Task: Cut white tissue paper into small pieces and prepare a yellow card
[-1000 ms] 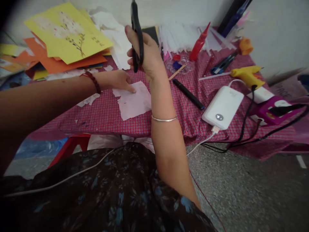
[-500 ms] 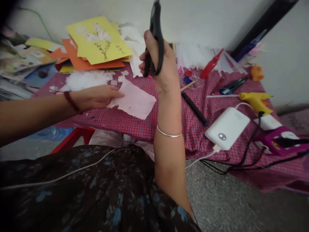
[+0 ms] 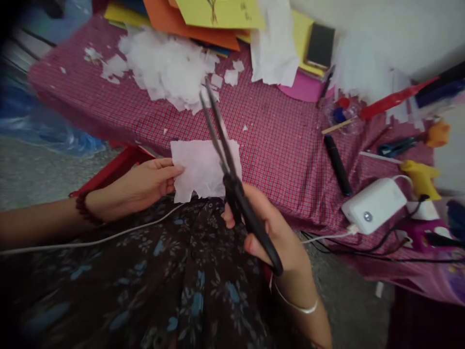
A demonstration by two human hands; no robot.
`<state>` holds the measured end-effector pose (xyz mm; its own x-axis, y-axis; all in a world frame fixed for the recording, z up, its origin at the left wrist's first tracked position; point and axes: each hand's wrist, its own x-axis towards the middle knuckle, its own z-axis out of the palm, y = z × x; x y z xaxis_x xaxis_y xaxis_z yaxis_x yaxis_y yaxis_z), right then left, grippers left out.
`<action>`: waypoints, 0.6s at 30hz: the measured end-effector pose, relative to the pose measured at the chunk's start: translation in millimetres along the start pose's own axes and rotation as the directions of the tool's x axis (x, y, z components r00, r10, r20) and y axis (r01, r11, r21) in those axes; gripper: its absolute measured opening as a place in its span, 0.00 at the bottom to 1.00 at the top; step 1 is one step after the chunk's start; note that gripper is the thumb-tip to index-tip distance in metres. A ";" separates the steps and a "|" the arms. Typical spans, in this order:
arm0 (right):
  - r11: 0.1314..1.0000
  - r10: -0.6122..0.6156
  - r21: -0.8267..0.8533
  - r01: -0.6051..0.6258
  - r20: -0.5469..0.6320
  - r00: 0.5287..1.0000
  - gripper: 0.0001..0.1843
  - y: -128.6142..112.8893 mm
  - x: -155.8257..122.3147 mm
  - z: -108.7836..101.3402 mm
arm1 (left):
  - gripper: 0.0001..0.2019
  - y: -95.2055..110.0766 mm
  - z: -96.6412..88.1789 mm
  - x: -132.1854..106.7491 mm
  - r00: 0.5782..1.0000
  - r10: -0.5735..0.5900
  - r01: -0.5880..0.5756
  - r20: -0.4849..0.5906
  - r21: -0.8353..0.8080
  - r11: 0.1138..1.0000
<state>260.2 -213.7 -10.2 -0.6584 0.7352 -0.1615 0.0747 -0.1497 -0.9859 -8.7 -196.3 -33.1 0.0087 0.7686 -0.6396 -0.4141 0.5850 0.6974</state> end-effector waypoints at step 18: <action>0.892 0.428 0.160 -0.423 0.007 0.904 0.39 53.1 -65.5 57.6 | 0.06 -25.9 -14.7 11.6 0.917 -0.183 0.106 0.355 0.224 0.969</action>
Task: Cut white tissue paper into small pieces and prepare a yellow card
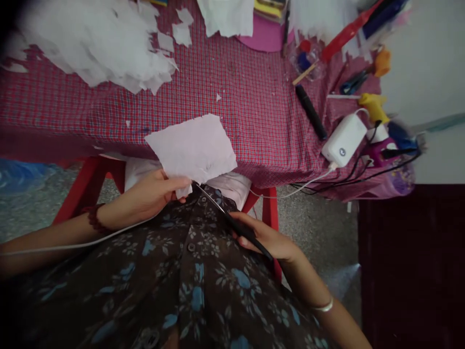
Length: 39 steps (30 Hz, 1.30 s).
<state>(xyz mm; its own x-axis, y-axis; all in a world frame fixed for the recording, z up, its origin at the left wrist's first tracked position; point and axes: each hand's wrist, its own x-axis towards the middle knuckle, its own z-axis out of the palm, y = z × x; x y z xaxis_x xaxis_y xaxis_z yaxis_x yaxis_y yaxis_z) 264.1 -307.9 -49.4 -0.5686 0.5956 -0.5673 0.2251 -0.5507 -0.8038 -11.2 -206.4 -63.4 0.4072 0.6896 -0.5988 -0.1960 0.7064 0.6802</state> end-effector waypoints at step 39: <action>0.997 -0.078 0.010 0.078 -0.030 0.997 0.38 -31.3 49.4 13.2 | 0.07 10.0 -11.8 5.7 0.979 0.149 -0.156 -0.141 -0.047 0.987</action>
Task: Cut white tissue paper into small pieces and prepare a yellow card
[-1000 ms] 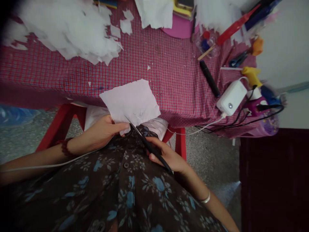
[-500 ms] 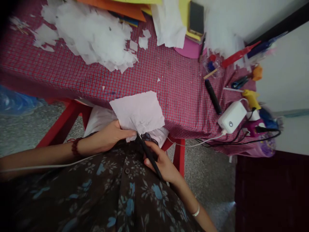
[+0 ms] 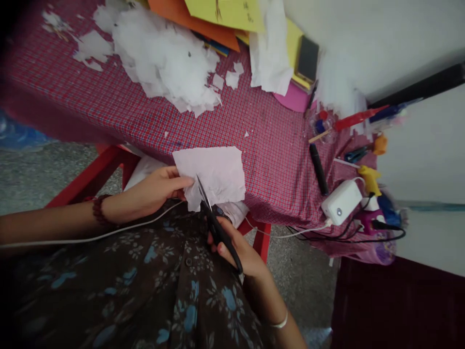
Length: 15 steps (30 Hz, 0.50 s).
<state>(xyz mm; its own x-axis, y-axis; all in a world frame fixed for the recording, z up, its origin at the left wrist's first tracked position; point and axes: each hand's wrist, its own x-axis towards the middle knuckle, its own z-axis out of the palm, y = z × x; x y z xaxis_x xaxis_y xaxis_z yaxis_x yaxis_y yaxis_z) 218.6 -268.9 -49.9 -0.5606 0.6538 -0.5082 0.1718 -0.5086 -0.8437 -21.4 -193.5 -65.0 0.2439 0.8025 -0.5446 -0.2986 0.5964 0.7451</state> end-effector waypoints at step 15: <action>0.992 -0.109 -0.063 0.107 -0.014 0.994 0.33 -9.7 30.3 4.2 | 0.05 -3.0 5.2 -4.3 0.996 0.006 -0.003 0.086 -0.037 0.999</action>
<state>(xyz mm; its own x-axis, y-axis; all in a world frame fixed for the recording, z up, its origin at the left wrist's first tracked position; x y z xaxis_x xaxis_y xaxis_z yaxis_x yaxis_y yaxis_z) 196.5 -246.5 -56.5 -0.5645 0.7129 -0.4160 0.1608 -0.3994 -0.9026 -16.7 -198.8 -62.9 0.3206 0.8012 -0.5052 -0.3329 0.5947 0.7318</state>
